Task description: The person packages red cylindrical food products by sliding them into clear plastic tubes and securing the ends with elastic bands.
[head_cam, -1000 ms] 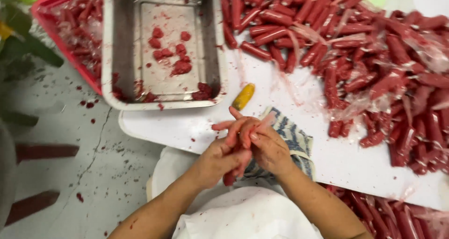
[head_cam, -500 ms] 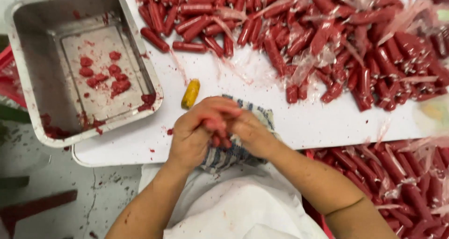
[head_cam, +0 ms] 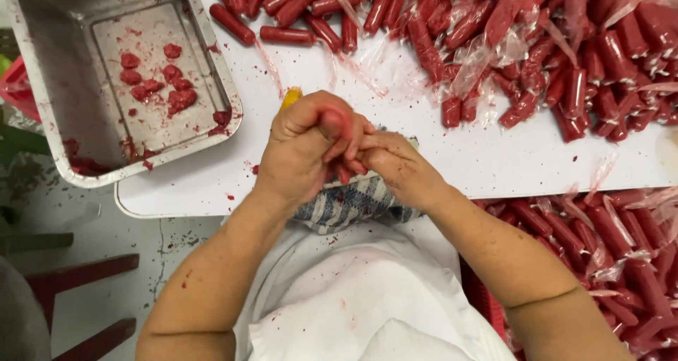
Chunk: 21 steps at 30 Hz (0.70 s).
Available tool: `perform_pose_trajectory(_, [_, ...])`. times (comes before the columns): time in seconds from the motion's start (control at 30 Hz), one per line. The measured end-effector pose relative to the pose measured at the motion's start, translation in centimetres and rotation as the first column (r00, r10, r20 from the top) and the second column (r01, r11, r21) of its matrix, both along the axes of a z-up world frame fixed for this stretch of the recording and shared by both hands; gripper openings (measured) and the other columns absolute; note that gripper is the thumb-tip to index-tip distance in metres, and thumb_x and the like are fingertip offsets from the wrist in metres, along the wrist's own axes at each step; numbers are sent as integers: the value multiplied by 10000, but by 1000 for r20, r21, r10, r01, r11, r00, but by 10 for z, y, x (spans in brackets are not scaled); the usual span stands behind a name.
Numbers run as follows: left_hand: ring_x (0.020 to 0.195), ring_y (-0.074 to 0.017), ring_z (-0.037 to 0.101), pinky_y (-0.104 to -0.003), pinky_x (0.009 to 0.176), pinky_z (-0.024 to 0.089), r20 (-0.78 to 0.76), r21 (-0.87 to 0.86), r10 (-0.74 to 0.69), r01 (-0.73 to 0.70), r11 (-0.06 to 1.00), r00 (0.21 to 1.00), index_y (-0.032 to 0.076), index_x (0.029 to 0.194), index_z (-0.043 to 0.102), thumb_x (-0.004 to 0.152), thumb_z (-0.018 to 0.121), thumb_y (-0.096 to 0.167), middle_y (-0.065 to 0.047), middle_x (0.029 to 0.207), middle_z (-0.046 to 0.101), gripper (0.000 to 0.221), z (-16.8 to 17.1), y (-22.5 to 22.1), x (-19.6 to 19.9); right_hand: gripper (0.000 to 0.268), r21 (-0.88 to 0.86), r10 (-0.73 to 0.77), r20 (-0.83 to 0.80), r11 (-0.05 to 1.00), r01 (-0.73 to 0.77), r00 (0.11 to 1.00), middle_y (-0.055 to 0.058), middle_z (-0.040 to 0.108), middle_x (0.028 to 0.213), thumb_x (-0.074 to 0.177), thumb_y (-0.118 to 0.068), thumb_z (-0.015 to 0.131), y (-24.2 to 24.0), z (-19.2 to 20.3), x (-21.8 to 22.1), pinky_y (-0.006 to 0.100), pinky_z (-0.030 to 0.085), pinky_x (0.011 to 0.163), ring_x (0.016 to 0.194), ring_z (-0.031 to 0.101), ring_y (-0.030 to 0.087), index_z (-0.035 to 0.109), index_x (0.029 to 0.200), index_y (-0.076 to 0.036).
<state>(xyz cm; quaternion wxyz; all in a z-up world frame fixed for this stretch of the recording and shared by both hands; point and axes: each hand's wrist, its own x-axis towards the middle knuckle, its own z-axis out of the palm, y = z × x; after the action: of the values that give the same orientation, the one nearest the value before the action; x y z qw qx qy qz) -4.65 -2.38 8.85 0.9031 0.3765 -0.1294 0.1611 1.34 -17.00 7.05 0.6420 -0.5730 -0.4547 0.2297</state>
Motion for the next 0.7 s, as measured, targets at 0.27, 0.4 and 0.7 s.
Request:
perform_pose_trajectory(0.27, [622,-265,628,-365,631,563,520,798,133,-535,277,844,57,901,728,941,599,-39,-94,663,637,166,34,27,-19,332,-128,-54,315,987,98,947,70,590,685,1006,-95,357,-23,-2,4,694,130,1168,851,643,306,669,897,-61])
perform_pose_trajectory(0.4, [635,-217,619,-326,675,547,355,781,187,-400,479,916,46,913,724,956,501,-66,-93,673,627,253,20,36,-17,336,-130,-57,205,988,85,977,58,582,648,977,-111,354,-19,-9,0,687,133,1176,833,645,270,647,814,-86])
perform_pose_trajectory(0.7, [1267,-374,553,-565,1255,222,373,841,359,-476,259,855,8,1261,601,999,553,285,-139,1282,644,384,-10,4,-21,696,-79,-120,309,985,152,943,61,553,886,1053,-624,244,-22,-35,10,366,424,821,854,524,222,628,904,-62])
